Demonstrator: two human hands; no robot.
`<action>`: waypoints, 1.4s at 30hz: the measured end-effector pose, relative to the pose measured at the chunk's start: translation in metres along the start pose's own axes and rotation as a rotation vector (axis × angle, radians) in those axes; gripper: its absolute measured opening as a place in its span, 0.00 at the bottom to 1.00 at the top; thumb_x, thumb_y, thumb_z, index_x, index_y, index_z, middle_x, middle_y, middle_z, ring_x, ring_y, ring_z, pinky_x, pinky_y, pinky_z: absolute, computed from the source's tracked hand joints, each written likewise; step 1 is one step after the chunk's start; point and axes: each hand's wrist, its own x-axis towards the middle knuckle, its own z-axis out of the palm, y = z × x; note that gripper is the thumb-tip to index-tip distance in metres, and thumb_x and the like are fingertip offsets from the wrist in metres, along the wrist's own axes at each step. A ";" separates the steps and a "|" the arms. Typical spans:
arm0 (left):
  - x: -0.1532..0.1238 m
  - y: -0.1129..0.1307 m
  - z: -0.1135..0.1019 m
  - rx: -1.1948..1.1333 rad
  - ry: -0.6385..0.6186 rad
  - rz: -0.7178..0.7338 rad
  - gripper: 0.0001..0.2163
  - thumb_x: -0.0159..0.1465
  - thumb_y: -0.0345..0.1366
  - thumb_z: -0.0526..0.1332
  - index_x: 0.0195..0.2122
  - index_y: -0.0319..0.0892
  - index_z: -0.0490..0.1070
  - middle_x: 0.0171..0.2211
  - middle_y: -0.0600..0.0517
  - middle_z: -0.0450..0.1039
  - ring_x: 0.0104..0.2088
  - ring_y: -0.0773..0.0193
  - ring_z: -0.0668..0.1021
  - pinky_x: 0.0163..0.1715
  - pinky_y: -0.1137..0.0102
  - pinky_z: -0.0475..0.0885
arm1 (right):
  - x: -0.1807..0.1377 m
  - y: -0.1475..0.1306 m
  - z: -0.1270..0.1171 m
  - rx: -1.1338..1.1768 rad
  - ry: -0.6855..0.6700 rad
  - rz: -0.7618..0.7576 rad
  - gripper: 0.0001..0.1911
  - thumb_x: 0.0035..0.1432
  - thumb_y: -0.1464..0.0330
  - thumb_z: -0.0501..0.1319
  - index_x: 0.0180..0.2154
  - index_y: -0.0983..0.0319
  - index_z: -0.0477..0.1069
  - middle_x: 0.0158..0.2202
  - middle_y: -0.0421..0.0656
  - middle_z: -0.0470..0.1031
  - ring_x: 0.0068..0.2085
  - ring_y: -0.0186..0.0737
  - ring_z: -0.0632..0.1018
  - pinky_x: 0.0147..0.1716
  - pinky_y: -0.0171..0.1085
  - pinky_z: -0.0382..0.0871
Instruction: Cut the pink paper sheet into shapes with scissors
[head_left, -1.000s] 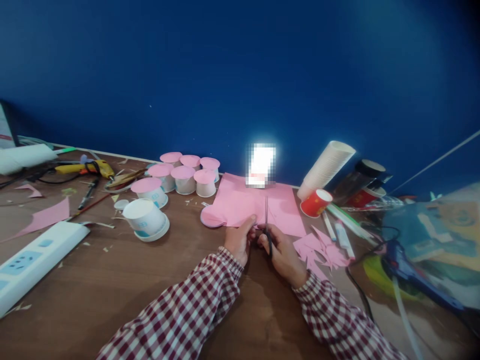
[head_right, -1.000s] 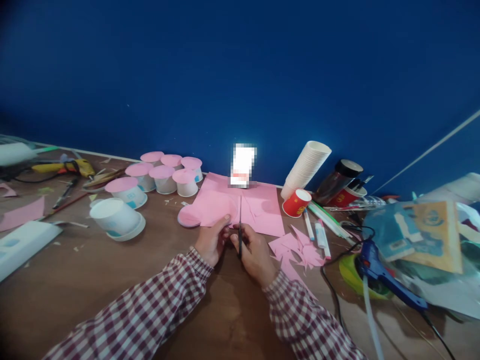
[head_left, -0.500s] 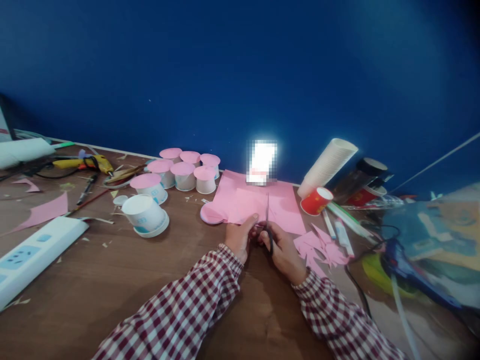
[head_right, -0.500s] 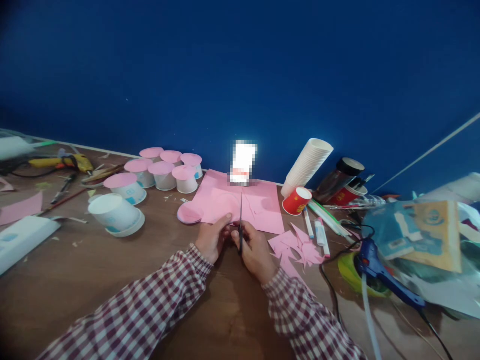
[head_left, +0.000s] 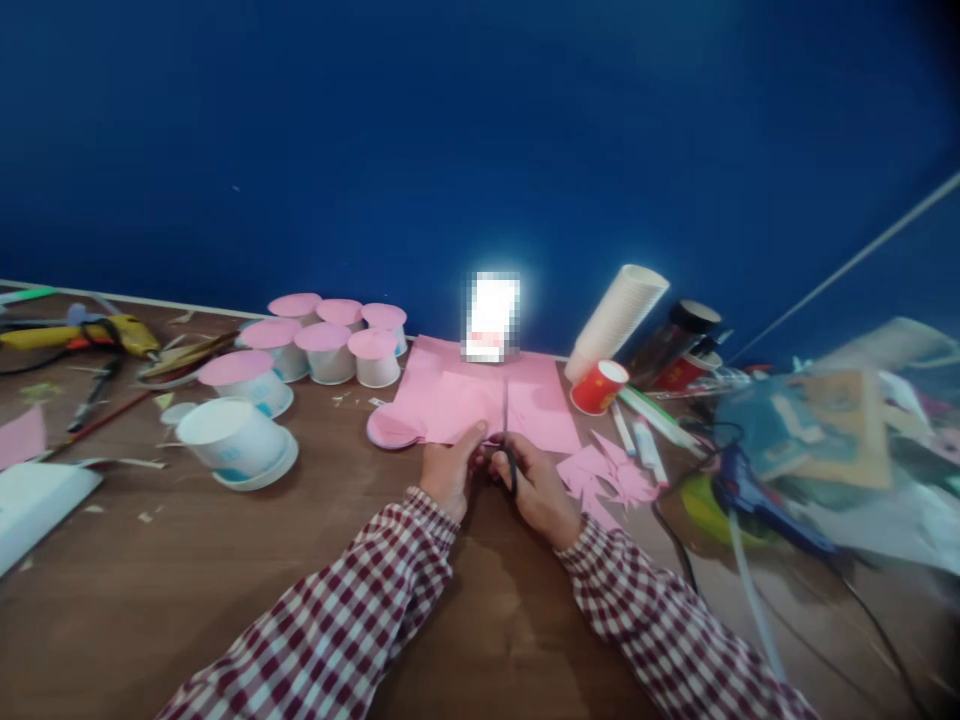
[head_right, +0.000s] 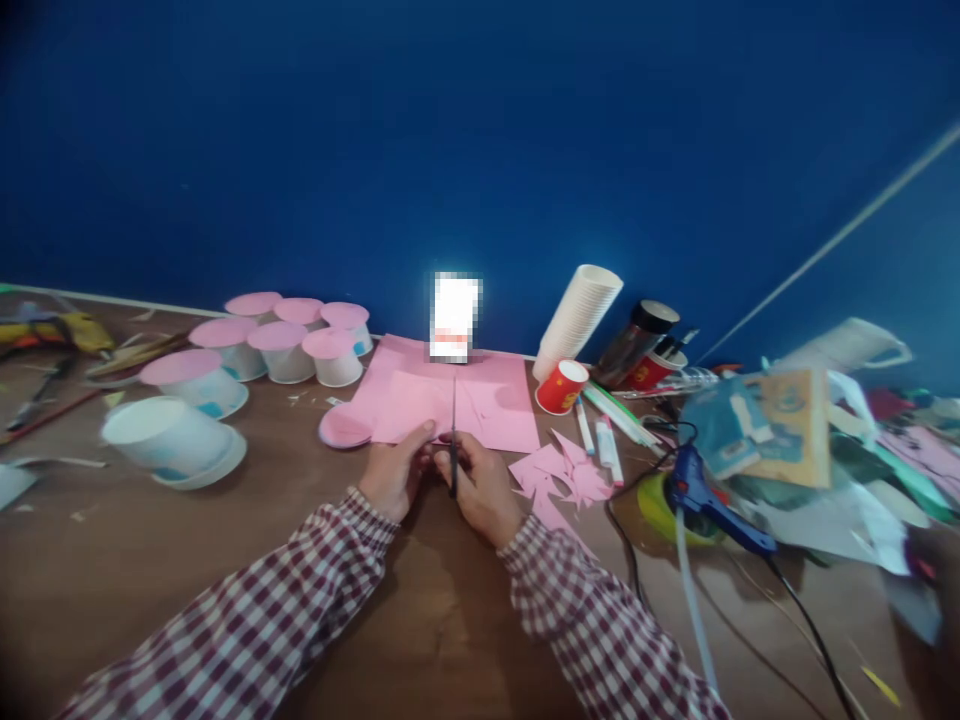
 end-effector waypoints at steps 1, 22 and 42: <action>0.000 0.000 0.000 0.010 0.002 -0.002 0.14 0.40 0.36 0.71 0.23 0.36 0.68 0.16 0.55 0.67 0.16 0.71 0.69 0.17 0.74 0.63 | 0.000 0.000 0.000 -0.016 0.002 0.004 0.17 0.62 0.60 0.53 0.48 0.62 0.67 0.34 0.44 0.75 0.34 0.38 0.75 0.34 0.35 0.69; 0.001 -0.001 -0.002 0.012 0.008 -0.010 0.13 0.43 0.37 0.71 0.21 0.34 0.69 0.15 0.55 0.67 0.16 0.73 0.68 0.16 0.77 0.61 | 0.001 0.002 0.001 0.205 -0.018 0.064 0.18 0.60 0.59 0.56 0.46 0.64 0.67 0.26 0.39 0.67 0.27 0.33 0.68 0.26 0.32 0.64; 0.001 -0.001 -0.001 -0.021 -0.011 0.035 0.13 0.43 0.37 0.70 0.18 0.35 0.68 0.13 0.56 0.65 0.16 0.74 0.66 0.15 0.77 0.59 | 0.000 0.005 -0.001 0.123 -0.049 0.040 0.18 0.62 0.60 0.53 0.49 0.64 0.65 0.25 0.38 0.66 0.27 0.33 0.67 0.25 0.32 0.61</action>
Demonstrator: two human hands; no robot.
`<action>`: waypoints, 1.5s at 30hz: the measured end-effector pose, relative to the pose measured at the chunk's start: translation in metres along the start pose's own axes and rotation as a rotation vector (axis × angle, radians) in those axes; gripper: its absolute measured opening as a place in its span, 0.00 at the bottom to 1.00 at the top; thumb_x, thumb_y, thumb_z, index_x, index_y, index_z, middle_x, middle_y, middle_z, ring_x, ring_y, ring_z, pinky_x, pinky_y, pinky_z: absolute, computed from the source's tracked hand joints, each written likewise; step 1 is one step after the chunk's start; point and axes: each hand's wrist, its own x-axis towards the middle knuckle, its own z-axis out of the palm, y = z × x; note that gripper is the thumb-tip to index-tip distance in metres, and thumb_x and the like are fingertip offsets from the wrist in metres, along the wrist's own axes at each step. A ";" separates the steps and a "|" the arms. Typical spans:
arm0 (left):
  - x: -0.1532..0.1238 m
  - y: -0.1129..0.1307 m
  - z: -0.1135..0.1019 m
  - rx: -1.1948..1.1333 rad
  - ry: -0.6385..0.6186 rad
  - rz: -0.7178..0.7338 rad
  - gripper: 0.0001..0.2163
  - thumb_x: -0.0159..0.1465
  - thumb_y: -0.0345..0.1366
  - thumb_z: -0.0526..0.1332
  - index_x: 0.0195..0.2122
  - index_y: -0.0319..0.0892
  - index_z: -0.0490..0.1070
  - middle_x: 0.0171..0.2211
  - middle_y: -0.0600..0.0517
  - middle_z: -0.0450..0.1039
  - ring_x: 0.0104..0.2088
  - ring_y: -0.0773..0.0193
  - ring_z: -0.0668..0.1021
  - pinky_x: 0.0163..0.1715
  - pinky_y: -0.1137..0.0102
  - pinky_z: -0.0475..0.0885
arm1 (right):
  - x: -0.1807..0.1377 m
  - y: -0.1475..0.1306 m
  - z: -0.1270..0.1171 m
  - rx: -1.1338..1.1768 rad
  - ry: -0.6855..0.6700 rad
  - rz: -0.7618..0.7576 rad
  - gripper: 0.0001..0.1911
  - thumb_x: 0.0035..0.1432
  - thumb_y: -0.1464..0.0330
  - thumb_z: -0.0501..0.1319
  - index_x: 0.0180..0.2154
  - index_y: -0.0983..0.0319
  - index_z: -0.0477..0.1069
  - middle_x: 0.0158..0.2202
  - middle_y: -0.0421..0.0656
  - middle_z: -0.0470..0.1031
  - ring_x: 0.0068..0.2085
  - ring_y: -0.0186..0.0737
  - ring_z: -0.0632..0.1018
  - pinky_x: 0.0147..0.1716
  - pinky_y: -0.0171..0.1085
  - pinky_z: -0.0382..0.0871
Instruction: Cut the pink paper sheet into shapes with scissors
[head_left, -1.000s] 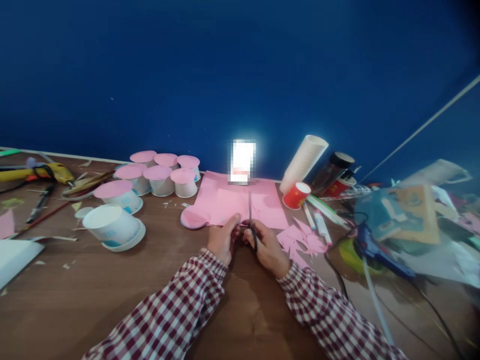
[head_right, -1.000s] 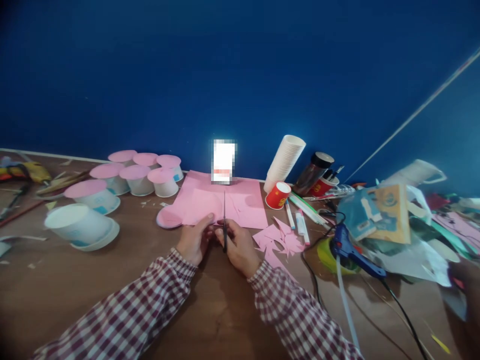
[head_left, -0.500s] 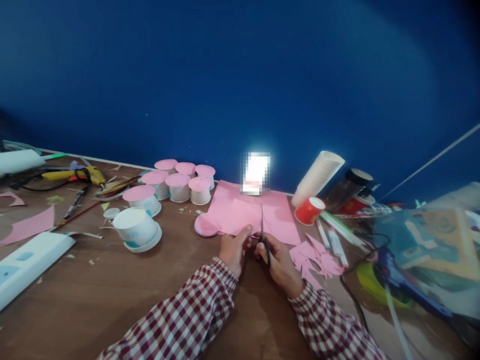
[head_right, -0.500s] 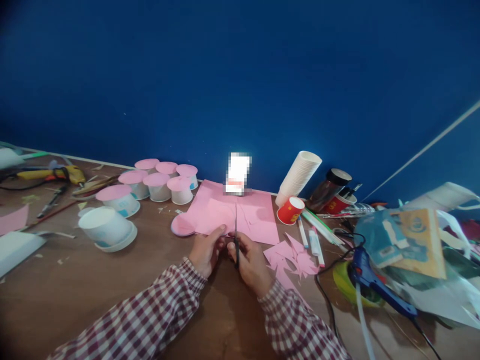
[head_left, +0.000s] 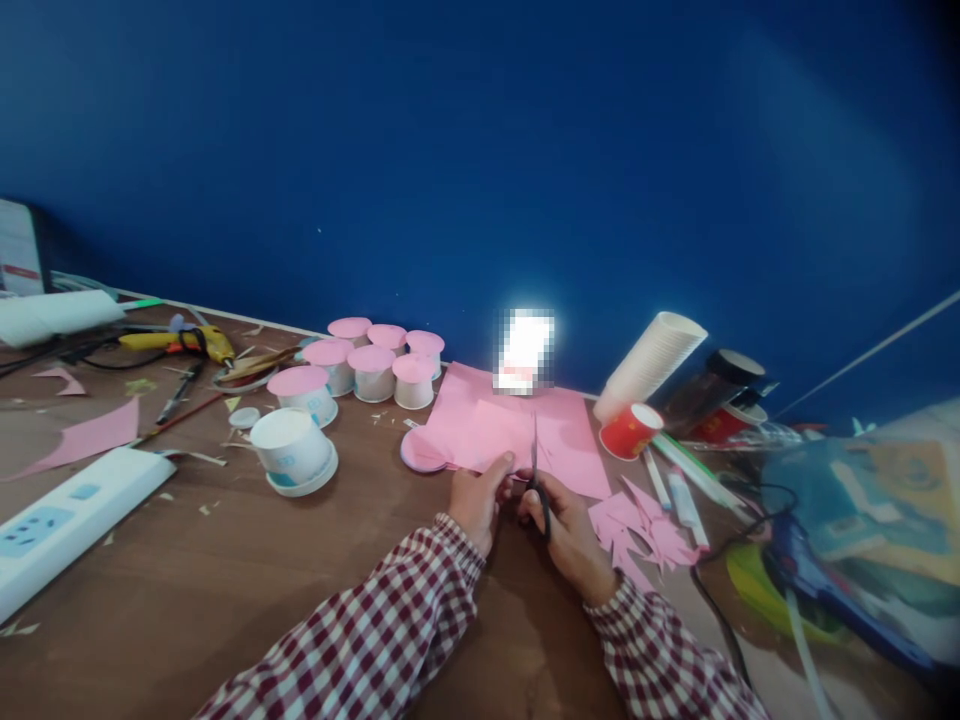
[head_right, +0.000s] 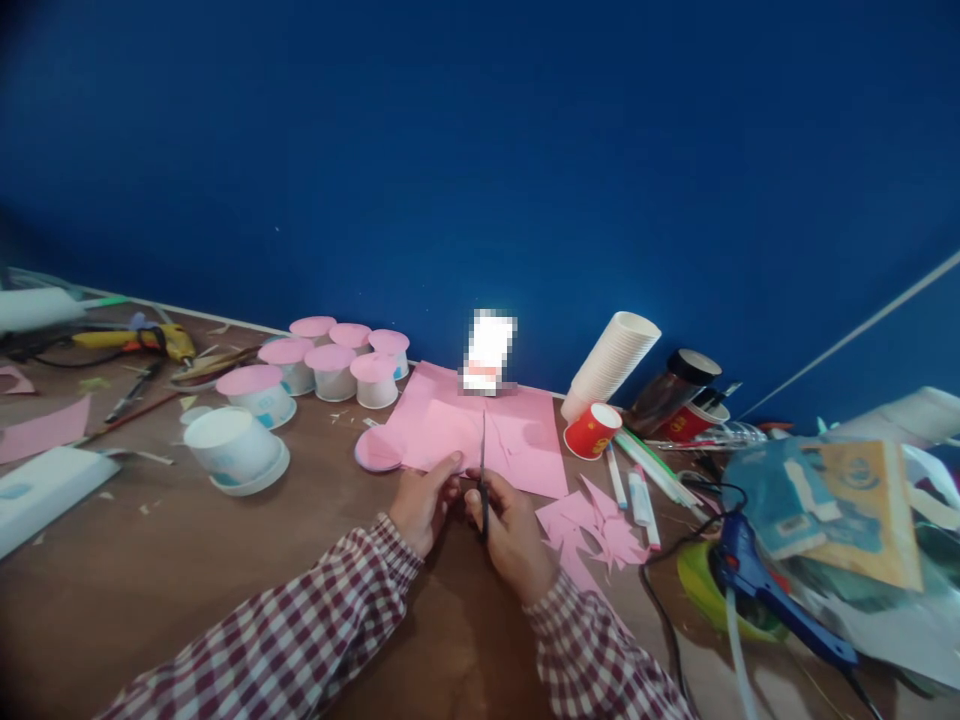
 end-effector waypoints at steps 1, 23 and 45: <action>0.001 -0.001 0.000 -0.002 -0.006 0.009 0.13 0.43 0.37 0.70 0.18 0.35 0.68 0.13 0.56 0.65 0.16 0.74 0.66 0.16 0.77 0.59 | 0.000 0.000 0.000 0.001 -0.002 0.000 0.18 0.62 0.60 0.54 0.49 0.64 0.65 0.25 0.38 0.66 0.27 0.33 0.67 0.25 0.32 0.61; -0.002 0.000 0.001 -0.008 0.002 -0.013 0.13 0.43 0.37 0.70 0.19 0.35 0.68 0.14 0.55 0.66 0.16 0.74 0.66 0.17 0.76 0.60 | 0.000 0.002 0.001 -0.016 -0.009 0.010 0.18 0.62 0.59 0.53 0.48 0.63 0.66 0.26 0.39 0.66 0.27 0.35 0.68 0.26 0.33 0.63; -0.002 -0.001 0.001 -0.010 -0.007 -0.020 0.13 0.43 0.37 0.70 0.21 0.35 0.69 0.16 0.55 0.67 0.17 0.73 0.68 0.17 0.77 0.61 | 0.001 -0.001 0.001 -0.031 0.013 0.000 0.18 0.61 0.59 0.54 0.47 0.63 0.67 0.25 0.39 0.66 0.26 0.34 0.68 0.25 0.32 0.65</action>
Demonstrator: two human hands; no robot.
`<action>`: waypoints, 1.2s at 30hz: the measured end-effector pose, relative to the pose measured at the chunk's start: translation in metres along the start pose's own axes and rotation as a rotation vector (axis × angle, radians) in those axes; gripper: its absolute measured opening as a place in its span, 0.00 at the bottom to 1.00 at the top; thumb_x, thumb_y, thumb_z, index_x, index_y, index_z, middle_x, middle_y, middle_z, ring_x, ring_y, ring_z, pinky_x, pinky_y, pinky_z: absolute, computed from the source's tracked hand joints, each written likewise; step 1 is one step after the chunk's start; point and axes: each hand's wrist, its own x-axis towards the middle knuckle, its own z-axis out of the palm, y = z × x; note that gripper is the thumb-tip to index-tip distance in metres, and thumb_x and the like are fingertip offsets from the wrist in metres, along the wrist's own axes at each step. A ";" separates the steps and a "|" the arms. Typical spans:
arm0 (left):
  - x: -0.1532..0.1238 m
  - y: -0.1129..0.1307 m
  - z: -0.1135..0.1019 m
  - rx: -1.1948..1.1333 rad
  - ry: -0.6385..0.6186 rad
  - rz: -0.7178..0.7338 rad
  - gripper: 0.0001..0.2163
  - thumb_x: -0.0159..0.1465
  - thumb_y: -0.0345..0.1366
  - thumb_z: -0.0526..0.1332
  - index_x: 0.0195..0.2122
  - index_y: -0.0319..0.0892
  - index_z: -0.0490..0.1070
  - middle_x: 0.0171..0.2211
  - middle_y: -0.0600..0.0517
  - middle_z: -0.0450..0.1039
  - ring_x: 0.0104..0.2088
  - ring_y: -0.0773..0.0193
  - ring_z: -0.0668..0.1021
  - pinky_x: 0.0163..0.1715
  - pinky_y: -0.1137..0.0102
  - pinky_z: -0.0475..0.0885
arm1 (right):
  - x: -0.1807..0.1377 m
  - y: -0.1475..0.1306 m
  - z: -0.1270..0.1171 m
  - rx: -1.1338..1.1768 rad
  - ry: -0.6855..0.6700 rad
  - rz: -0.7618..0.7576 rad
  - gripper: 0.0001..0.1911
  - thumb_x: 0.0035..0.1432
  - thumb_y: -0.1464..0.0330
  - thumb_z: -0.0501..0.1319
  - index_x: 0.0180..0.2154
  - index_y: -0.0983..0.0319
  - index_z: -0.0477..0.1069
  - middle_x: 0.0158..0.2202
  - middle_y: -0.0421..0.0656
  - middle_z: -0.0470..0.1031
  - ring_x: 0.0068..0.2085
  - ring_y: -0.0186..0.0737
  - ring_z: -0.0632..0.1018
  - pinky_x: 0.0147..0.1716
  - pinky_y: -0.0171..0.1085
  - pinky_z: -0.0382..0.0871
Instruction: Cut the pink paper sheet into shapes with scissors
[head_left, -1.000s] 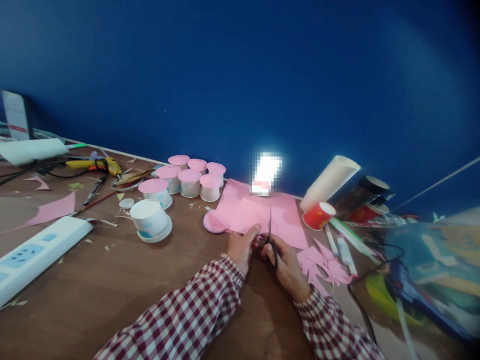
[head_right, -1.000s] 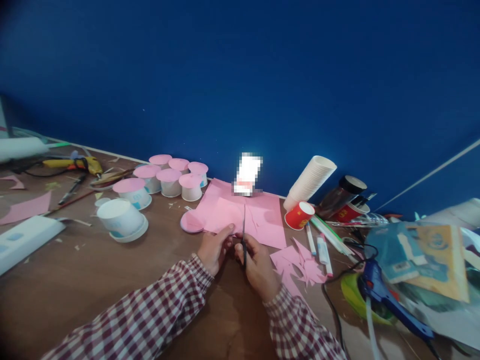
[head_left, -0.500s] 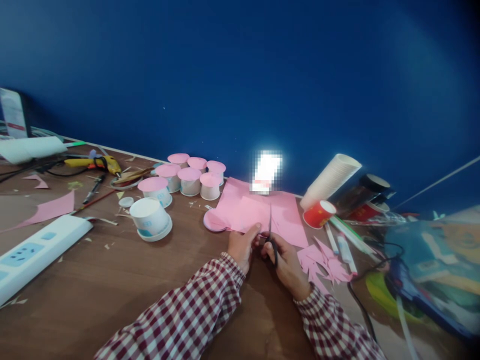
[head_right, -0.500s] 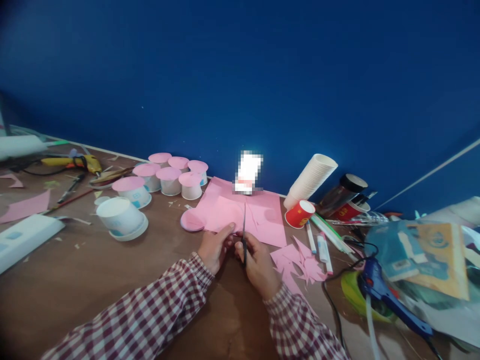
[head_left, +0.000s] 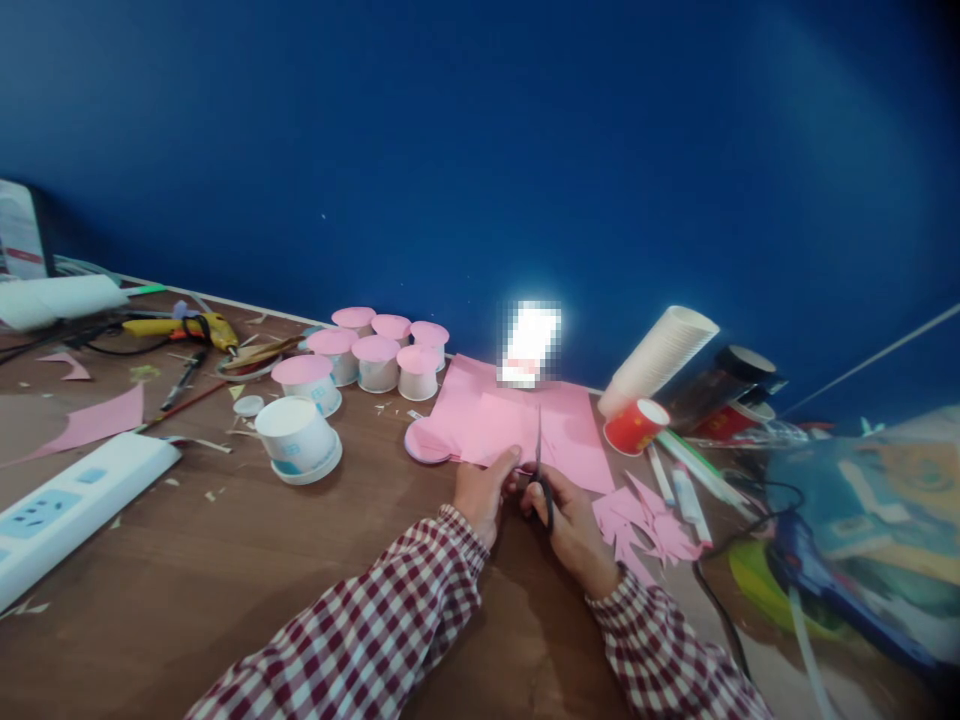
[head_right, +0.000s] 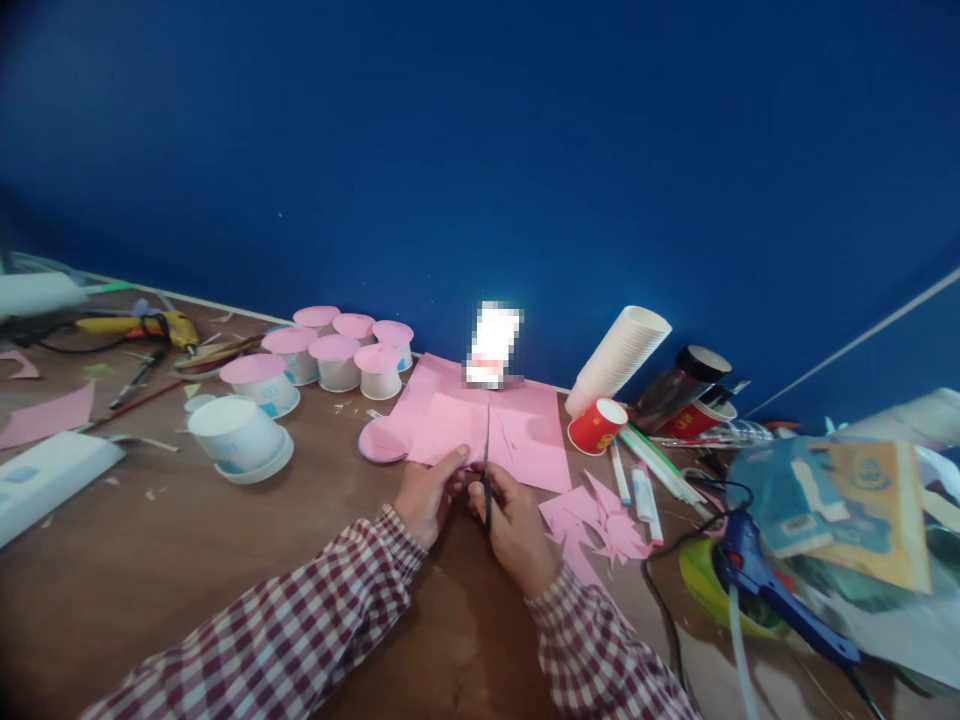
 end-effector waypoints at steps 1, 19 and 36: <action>0.000 0.000 0.000 -0.003 0.000 -0.001 0.13 0.43 0.37 0.70 0.22 0.35 0.69 0.16 0.55 0.67 0.17 0.73 0.68 0.17 0.77 0.61 | 0.000 -0.001 0.000 -0.002 0.000 0.002 0.18 0.61 0.59 0.54 0.47 0.63 0.67 0.25 0.39 0.66 0.26 0.34 0.68 0.24 0.32 0.65; 0.000 0.003 0.001 0.002 0.006 -0.017 0.13 0.42 0.37 0.70 0.22 0.35 0.69 0.16 0.55 0.67 0.16 0.74 0.67 0.16 0.77 0.60 | 0.000 -0.001 -0.001 -0.024 -0.001 -0.002 0.18 0.62 0.59 0.53 0.47 0.63 0.68 0.24 0.38 0.65 0.25 0.34 0.66 0.23 0.32 0.61; -0.001 0.004 0.002 0.002 0.031 -0.019 0.13 0.42 0.36 0.71 0.22 0.36 0.69 0.15 0.55 0.67 0.16 0.74 0.68 0.16 0.77 0.60 | 0.000 -0.001 -0.001 -0.021 0.000 0.022 0.19 0.61 0.59 0.53 0.48 0.64 0.68 0.23 0.37 0.64 0.24 0.34 0.66 0.23 0.32 0.62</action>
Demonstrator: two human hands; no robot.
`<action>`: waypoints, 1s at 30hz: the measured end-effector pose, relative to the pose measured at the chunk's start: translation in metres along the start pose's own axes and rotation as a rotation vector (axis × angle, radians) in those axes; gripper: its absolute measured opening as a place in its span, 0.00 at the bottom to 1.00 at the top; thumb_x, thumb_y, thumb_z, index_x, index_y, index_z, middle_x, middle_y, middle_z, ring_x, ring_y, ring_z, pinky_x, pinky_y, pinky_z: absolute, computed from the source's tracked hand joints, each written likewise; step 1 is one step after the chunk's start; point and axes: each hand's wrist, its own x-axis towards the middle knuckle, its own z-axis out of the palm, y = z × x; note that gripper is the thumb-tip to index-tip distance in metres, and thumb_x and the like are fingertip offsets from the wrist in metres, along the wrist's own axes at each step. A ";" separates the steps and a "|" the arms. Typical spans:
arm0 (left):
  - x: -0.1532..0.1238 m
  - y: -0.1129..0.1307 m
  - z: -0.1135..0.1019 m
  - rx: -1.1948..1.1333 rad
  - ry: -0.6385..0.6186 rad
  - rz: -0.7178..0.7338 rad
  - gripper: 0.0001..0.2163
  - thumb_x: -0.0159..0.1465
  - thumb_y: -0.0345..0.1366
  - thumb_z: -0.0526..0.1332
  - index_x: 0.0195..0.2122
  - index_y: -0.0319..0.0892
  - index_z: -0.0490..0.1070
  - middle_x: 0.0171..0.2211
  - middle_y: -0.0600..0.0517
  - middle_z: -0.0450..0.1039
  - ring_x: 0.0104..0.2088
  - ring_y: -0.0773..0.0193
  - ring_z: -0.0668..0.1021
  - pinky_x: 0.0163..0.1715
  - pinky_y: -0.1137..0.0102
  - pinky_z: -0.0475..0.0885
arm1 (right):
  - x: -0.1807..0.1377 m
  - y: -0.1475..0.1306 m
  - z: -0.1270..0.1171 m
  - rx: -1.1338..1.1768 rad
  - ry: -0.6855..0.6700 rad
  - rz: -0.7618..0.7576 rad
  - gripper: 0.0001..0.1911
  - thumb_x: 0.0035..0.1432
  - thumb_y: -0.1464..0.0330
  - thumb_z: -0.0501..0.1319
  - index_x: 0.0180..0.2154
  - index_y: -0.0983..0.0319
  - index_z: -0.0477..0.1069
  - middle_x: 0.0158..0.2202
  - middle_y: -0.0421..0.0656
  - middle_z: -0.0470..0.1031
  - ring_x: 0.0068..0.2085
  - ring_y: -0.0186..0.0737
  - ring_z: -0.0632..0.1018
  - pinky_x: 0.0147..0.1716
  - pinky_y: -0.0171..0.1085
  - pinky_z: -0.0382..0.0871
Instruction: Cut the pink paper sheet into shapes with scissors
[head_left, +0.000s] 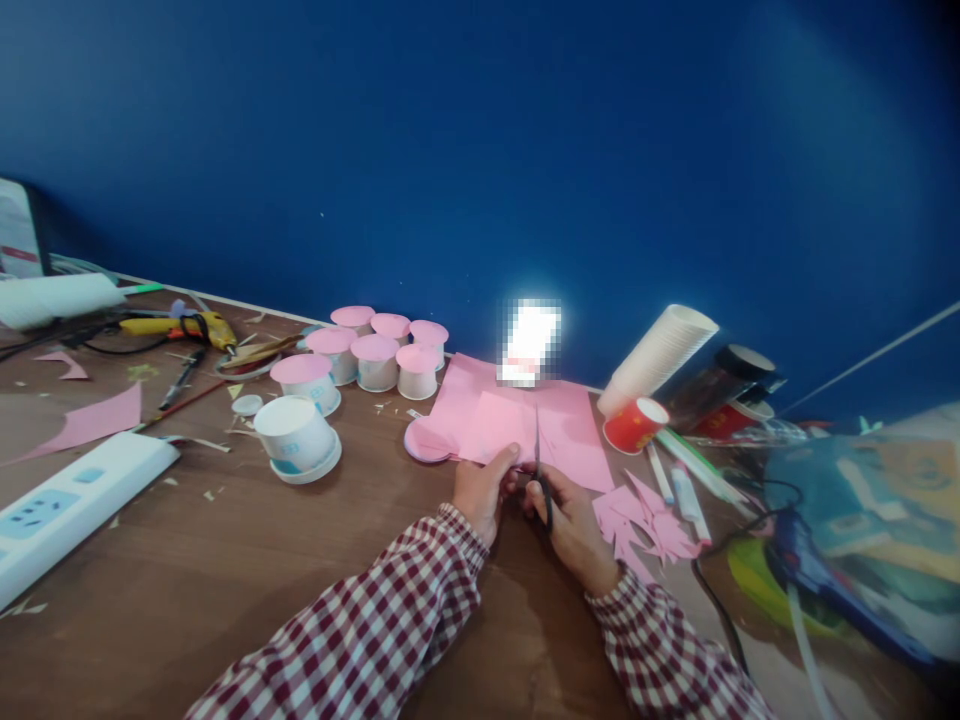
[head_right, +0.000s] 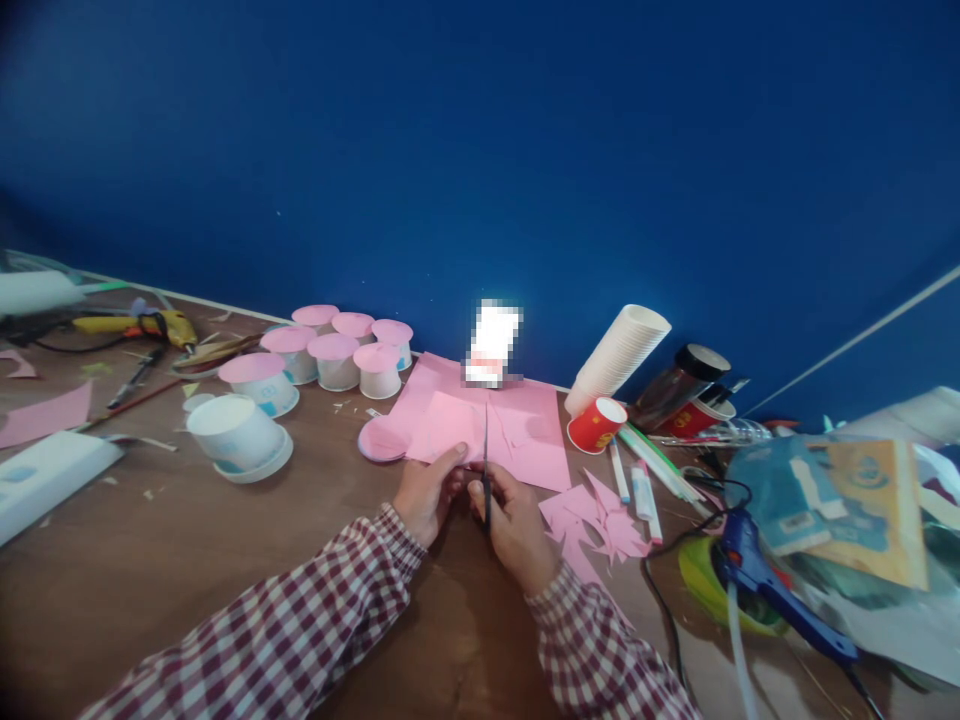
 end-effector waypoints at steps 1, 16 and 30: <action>0.000 0.000 0.000 -0.002 0.003 0.002 0.13 0.42 0.37 0.71 0.22 0.36 0.69 0.15 0.55 0.67 0.16 0.74 0.68 0.16 0.77 0.60 | 0.000 0.000 0.000 -0.003 0.000 0.000 0.19 0.61 0.59 0.54 0.48 0.64 0.68 0.23 0.37 0.64 0.24 0.34 0.66 0.23 0.32 0.62; -0.003 0.003 0.004 0.014 0.027 0.043 0.14 0.41 0.35 0.71 0.22 0.36 0.67 0.15 0.57 0.65 0.16 0.75 0.66 0.14 0.79 0.60 | 0.000 0.005 0.000 -0.001 -0.015 0.015 0.19 0.61 0.59 0.55 0.49 0.64 0.67 0.22 0.37 0.64 0.24 0.33 0.65 0.23 0.32 0.61; -0.001 0.000 0.001 0.033 0.018 0.028 0.13 0.42 0.35 0.70 0.24 0.36 0.68 0.17 0.57 0.67 0.16 0.75 0.67 0.15 0.79 0.61 | 0.000 0.002 0.000 -0.010 0.001 -0.020 0.17 0.61 0.61 0.56 0.48 0.64 0.69 0.26 0.40 0.68 0.27 0.35 0.69 0.25 0.31 0.65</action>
